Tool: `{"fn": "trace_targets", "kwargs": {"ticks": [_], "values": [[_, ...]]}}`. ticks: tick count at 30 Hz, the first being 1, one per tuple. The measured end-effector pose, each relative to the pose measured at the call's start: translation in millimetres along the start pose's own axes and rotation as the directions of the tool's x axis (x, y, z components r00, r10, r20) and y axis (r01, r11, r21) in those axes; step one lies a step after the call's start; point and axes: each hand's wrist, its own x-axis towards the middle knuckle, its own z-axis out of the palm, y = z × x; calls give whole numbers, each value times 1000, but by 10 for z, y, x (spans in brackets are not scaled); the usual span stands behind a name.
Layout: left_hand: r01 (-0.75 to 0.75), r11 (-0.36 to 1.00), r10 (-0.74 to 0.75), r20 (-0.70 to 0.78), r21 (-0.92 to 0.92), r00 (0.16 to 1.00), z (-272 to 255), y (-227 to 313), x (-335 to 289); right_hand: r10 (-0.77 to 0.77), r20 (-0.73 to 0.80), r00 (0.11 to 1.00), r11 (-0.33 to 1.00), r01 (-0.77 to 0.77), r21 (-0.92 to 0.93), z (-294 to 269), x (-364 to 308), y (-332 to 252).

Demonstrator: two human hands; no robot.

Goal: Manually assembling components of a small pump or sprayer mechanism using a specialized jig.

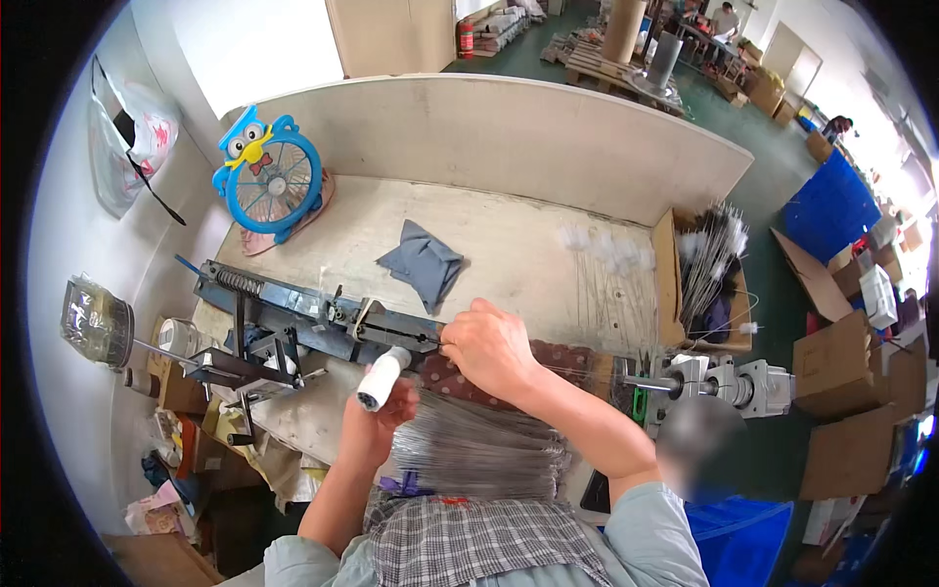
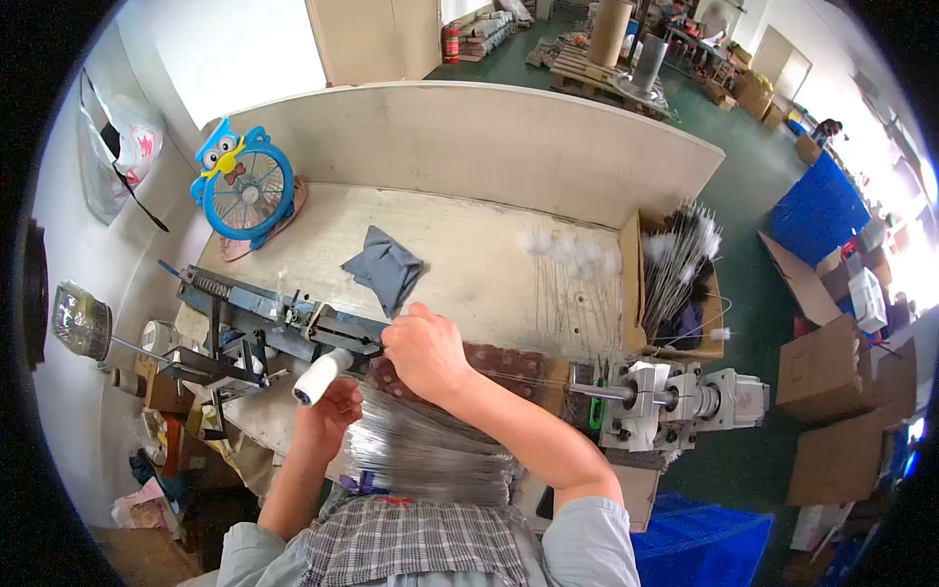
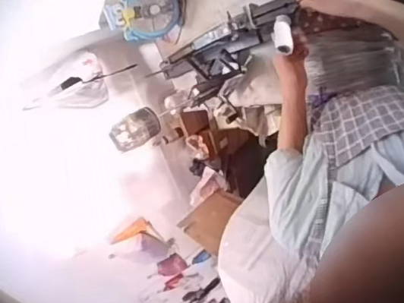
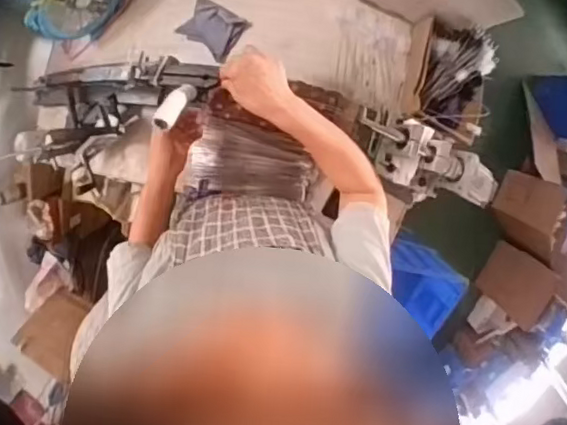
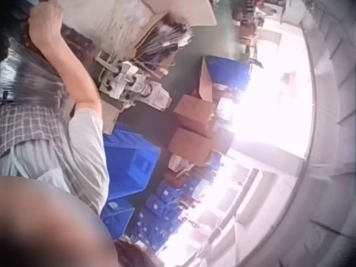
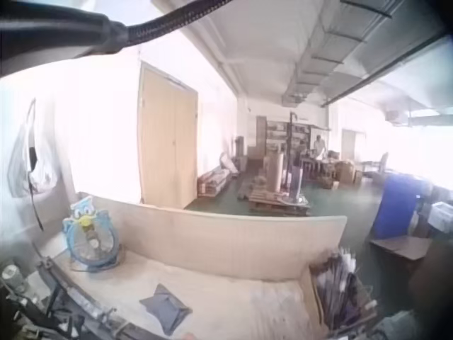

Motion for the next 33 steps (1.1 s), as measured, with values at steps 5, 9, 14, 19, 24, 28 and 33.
{"fn": "trace_targets", "kwargs": {"ticks": [5, 9, 14, 19, 24, 28, 33], "values": [[36, 999, -35, 59, -4, 998, 306, -19, 70, 66, 52, 996, 996, -64, -54, -11, 37, -122], [-120, 557, 91, 83, 822, 992, 182, -1, 226, 78, 126, 989, 993, -66, -95, -63, 45, -156], [-151, 903, 106, 132, 402, 986, 235, -246, 316, -17, -60, 998, 999, 14, -52, -252, -116, -126], [75, 955, -52, 86, -287, 995, 556, -281, 162, -45, -226, 973, 998, 51, 23, -300, -618, -21], [-195, 838, 154, 121, 509, 981, 361, -314, 244, -97, -154, 983, 980, 121, 156, 262, -636, 175], [-229, 719, 179, 143, 657, 973, 298, -101, 201, -2, -37, 999, 1000, 2, 14, 494, -535, 288], [-46, 980, -18, -317, -194, 948, -722, -190, 123, -43, 34, 998, 993, 39, 112, 268, -619, 216]]}}
